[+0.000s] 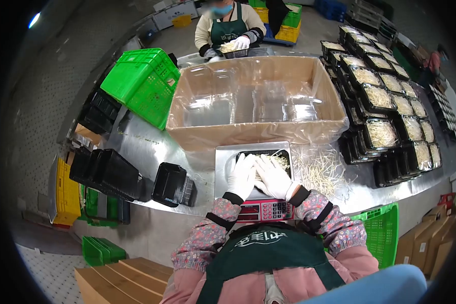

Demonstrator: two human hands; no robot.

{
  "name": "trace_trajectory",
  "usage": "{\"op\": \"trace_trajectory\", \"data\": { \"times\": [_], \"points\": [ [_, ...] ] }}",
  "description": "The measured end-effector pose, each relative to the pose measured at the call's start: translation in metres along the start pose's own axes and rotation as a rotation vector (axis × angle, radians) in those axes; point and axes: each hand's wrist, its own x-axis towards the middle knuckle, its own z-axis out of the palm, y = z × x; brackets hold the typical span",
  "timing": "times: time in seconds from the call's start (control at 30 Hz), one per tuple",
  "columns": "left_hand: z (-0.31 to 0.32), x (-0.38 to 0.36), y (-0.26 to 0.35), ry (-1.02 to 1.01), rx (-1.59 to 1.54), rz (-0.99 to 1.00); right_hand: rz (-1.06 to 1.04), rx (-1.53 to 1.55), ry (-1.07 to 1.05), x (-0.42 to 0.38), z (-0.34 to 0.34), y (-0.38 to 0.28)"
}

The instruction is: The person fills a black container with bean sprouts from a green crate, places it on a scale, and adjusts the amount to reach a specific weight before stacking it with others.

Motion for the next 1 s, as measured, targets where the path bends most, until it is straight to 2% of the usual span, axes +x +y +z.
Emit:
{"op": "trace_trajectory", "data": {
  "times": [0.07, 0.13, 0.23, 0.3, 0.33, 0.43, 0.47, 0.53, 0.6, 0.67, 0.7, 0.73, 0.8, 0.87, 0.9, 1.0],
  "points": [
    [-0.007, 0.007, 0.009, -0.106, 0.148, 0.001, -0.018, 0.006, -0.038, 0.002, 0.003, 0.010],
    [-0.006, 0.010, 0.011, -0.110, 0.154, -0.005, 0.021, 0.056, -0.110, 0.005, -0.005, 0.017],
    [-0.004, 0.007, 0.005, -0.063, 0.147, -0.037, 0.123, 0.414, -0.274, 0.007, -0.028, 0.028],
    [-0.011, 0.009, 0.004, -0.042, -0.163, -0.119, 0.202, 0.646, -0.165, 0.002, -0.043, 0.039],
    [-0.013, 0.010, 0.002, -0.045, -0.162, -0.127, 0.266, 0.780, -0.094, -0.002, -0.060, 0.040],
    [-0.019, 0.016, -0.004, -0.045, -0.390, -0.139, 0.379, 0.876, 0.071, -0.011, -0.102, 0.057],
    [-0.021, 0.017, -0.010, -0.049, -0.389, -0.145, 0.432, 0.938, 0.123, -0.018, -0.097, 0.075],
    [-0.028, 0.019, -0.023, -0.128, -0.603, -0.216, 0.513, 0.801, 0.178, -0.029, -0.106, 0.090],
    [-0.042, 0.020, -0.029, -0.148, -0.608, -0.253, 0.522, 0.674, 0.176, -0.041, -0.107, 0.101],
    [-0.050, 0.023, -0.034, -0.180, -0.606, -0.300, 0.528, 0.682, 0.146, -0.045, -0.099, 0.106],
    [-0.054, 0.026, -0.027, -0.198, -0.596, -0.300, 0.463, 0.501, 0.114, -0.044, -0.099, 0.102],
    [-0.052, 0.029, -0.018, -0.214, -0.517, -0.266, 0.394, 0.322, 0.082, -0.043, -0.096, 0.099],
    [-0.037, 0.033, -0.002, -0.261, -0.274, -0.065, 0.367, 0.296, 0.052, -0.027, -0.087, 0.082],
    [-0.015, 0.034, 0.016, -0.333, 0.002, 0.099, 0.377, 0.180, -0.169, -0.007, -0.089, 0.062],
    [-0.007, 0.035, 0.020, -0.339, 0.078, 0.212, 0.287, 0.126, -0.134, -0.004, -0.083, 0.060],
    [0.000, 0.041, 0.020, -0.458, 0.130, 0.140, 0.367, 0.015, -0.215, -0.001, -0.070, 0.064]
  ]
}}
